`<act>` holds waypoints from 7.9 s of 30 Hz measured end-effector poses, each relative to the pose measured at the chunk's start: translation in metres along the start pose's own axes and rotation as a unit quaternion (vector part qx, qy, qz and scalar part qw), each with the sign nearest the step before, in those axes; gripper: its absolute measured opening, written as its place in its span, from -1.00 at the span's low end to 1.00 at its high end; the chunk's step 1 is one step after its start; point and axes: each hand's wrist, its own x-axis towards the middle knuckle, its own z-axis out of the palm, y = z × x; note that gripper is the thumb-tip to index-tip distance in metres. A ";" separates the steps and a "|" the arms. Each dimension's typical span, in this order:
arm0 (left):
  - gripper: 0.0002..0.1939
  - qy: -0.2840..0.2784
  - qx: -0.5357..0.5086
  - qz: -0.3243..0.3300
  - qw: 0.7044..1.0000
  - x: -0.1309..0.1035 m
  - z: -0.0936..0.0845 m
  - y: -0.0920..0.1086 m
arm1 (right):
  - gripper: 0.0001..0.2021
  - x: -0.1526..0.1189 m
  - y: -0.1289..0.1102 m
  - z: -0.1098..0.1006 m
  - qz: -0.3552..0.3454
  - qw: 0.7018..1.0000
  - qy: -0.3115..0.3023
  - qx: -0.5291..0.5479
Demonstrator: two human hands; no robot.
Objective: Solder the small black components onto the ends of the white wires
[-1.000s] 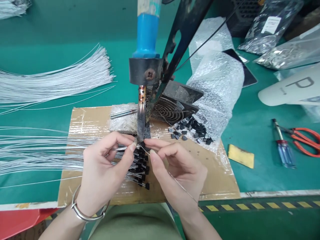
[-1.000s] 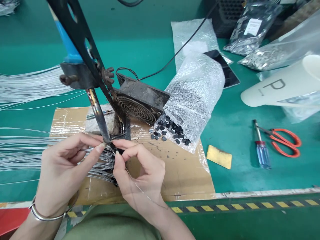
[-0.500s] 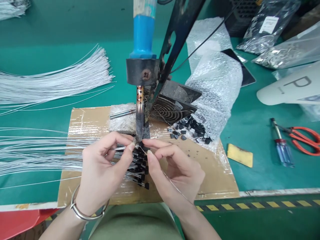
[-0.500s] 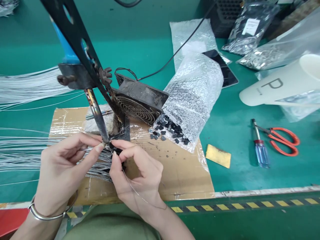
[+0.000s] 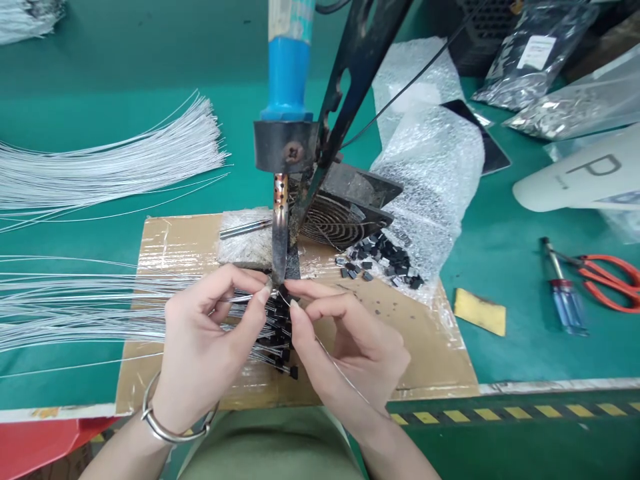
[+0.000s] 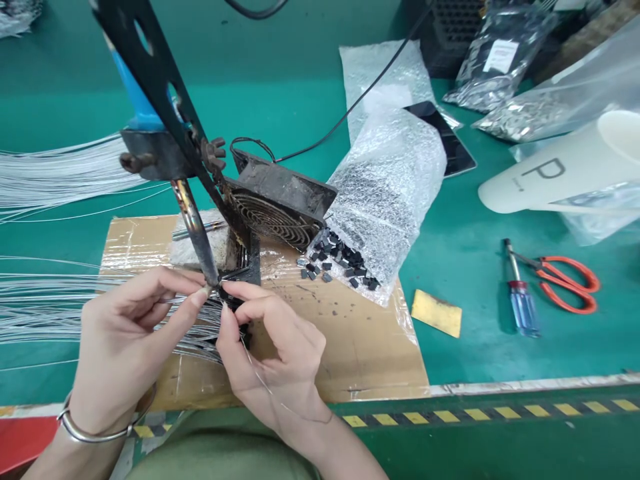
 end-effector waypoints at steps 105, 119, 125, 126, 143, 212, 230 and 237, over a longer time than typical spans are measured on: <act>-0.90 -0.044 0.046 0.001 0.998 -0.004 -0.008 -0.013 | -0.88 0.007 0.024 -0.035 0.026 0.993 0.064 -0.093; -0.88 -0.067 0.102 0.090 0.988 -0.017 -0.017 -0.025 | -0.82 -0.002 0.055 -0.059 0.047 0.983 0.120 -0.130; -0.88 -0.093 0.106 0.111 0.984 -0.018 -0.019 -0.029 | -0.81 0.003 0.054 -0.063 0.080 0.967 0.214 -0.112; -0.88 -0.094 0.110 0.124 0.982 -0.018 -0.019 -0.030 | -0.79 0.003 0.054 -0.064 0.086 0.964 0.228 -0.104; -0.62 0.044 0.420 0.212 0.881 0.137 -0.107 -0.089 | -0.51 0.003 0.056 -0.069 0.125 0.963 0.238 0.021; -0.81 -0.258 0.179 0.152 0.937 -0.021 -0.049 -0.003 | -0.86 -0.020 0.012 -0.025 0.087 0.967 -0.228 0.068; -0.78 -0.170 -0.039 -0.072 0.982 -0.013 -0.021 -0.011 | -0.45 -0.016 0.024 -0.023 0.269 0.912 -0.065 0.304; -0.83 -0.163 -0.047 -0.065 0.983 -0.016 -0.019 -0.016 | -0.88 -0.017 0.011 -0.008 0.264 0.936 -0.088 0.215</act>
